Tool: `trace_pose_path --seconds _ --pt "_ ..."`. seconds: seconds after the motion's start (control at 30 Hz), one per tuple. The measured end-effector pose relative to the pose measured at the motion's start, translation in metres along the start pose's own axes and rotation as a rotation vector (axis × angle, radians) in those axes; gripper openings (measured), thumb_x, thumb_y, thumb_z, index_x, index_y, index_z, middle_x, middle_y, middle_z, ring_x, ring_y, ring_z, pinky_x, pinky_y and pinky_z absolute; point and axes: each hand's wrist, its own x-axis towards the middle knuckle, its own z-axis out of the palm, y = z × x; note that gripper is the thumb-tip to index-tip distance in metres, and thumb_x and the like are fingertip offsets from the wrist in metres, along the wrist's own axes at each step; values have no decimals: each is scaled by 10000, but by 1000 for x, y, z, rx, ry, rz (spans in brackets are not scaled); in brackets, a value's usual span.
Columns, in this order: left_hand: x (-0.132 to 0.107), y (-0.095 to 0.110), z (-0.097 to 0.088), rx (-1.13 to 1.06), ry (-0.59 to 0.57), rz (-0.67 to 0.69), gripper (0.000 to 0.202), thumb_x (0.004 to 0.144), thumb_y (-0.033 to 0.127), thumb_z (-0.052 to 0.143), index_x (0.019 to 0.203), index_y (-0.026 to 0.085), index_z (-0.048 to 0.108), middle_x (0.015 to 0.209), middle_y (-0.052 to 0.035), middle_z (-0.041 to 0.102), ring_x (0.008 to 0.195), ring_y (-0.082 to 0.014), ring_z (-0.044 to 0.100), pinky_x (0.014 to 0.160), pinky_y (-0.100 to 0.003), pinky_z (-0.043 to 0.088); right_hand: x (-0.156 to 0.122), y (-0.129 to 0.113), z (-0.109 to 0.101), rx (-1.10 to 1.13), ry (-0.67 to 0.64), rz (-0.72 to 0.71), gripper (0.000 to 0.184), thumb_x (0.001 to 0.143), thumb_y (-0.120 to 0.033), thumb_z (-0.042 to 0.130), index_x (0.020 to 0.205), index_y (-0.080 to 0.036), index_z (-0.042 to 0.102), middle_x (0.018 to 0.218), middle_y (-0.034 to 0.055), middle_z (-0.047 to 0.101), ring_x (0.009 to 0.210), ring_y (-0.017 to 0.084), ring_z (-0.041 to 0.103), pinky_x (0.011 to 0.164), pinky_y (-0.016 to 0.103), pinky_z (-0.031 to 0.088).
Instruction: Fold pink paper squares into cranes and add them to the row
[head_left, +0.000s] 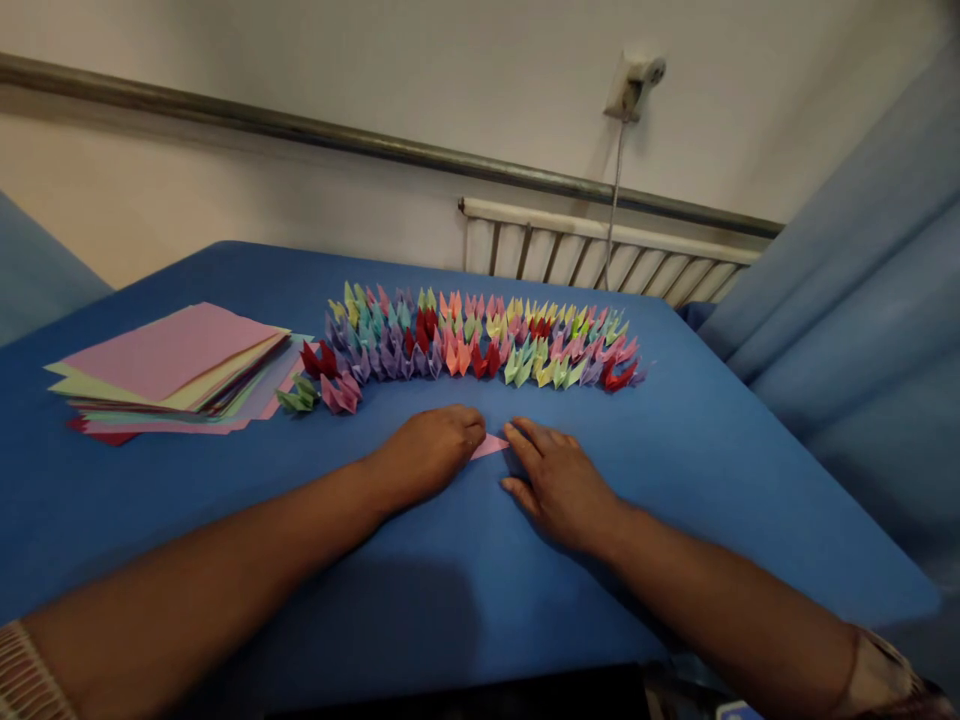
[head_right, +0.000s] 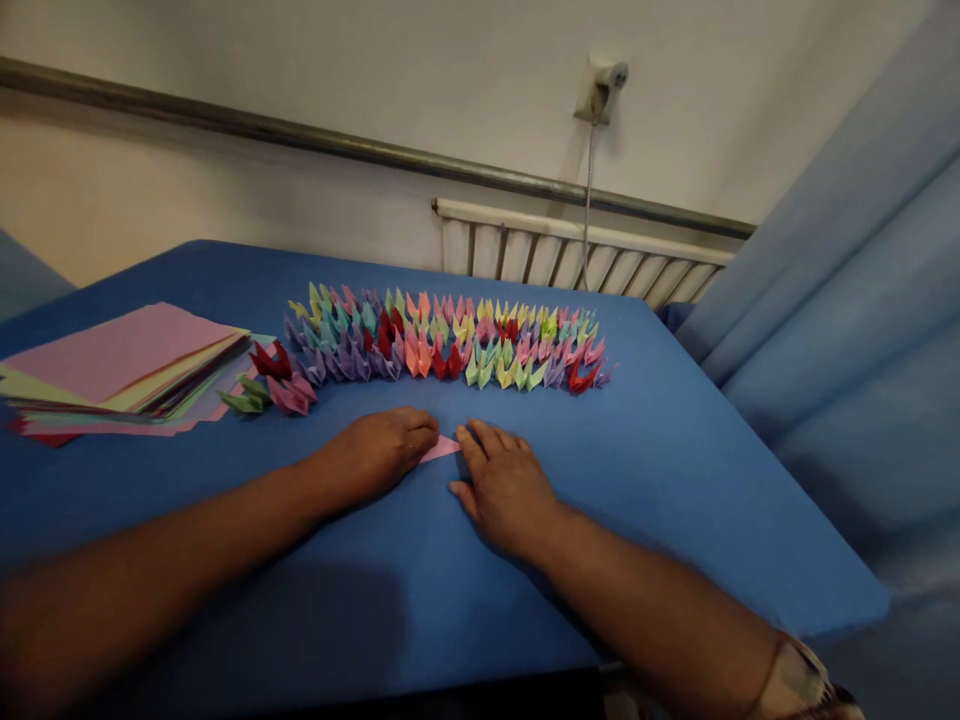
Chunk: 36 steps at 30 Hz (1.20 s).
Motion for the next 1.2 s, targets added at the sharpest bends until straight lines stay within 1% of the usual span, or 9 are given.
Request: trace_pose_path --seconds 0.03,0.1,0.2,0.33,0.47,0.67,0.9,1.07,1.2 --pt "0 0 -1 -6 -5 -7 248 955 188 411 897 157 650 939 -73 645 859 -212 584 744 -321 433 1 1 1 3 -10 -23 553 967 -413 455 1461 -168 418 1515 141 416 1347 307 414 1073 490 363" --pt "-1 0 -2 -32 -11 -24 227 949 197 426 926 156 648 946 -78 645 872 -217 589 760 -325 440 2 1 1 -1 -42 -54 528 974 -425 438 1442 -181 450 1517 127 418 1355 307 404 1080 496 349" --pt "-2 -4 -2 -117 0 -51 182 934 214 464 962 165 636 948 -69 636 892 -210 585 806 -323 440 0 2 -3 -24 -71 -45 509 967 -400 465 1402 -138 501 1490 138 455 1340 317 418 1079 496 351" --pt "-1 -12 -2 -260 3 -108 138 894 266 541 969 176 615 941 -49 621 890 -201 573 806 -310 438 -3 1 -7 -32 -71 -42 487 956 -362 499 1376 -118 529 1458 150 492 1314 319 444 1060 493 374" --pt "-1 -17 -2 -358 -5 -139 171 859 315 591 966 181 600 991 -47 614 911 -200 574 812 -308 439 -2 3 -8 -10 -49 -40 452 949 -329 508 1345 -117 556 1427 158 521 1285 308 473 1043 481 396" --pt "0 -19 0 -383 -22 -157 157 846 329 603 906 185 603 1046 -56 613 953 -208 581 844 -319 441 -3 1 -8 -24 -57 -59 449 955 -283 480 1370 -120 526 1406 151 534 1252 305 493 1024 471 415" --pt "-2 -12 -2 -356 -6 -184 183 849 306 603 994 195 609 1086 -56 577 1009 -212 564 890 -323 435 -8 -2 -6 -62 -72 -115 497 977 -402 455 1443 -230 445 1504 153 410 1348 327 395 1048 490 375" --pt "0 -11 -6 -326 -50 -232 157 823 326 627 904 191 617 1040 -55 596 999 -229 569 883 -338 437 -7 -2 -6 -62 -95 -105 496 984 -416 433 1453 -252 426 1518 151 391 1362 325 383 1055 498 360" --pt "1 -12 -7 -352 -55 -246 153 805 319 641 860 179 614 1105 -76 606 1035 -236 575 918 -347 431 -7 -4 -8 -57 -93 -104 491 978 -392 456 1445 -243 437 1508 155 404 1352 326 393 1052 496 366"
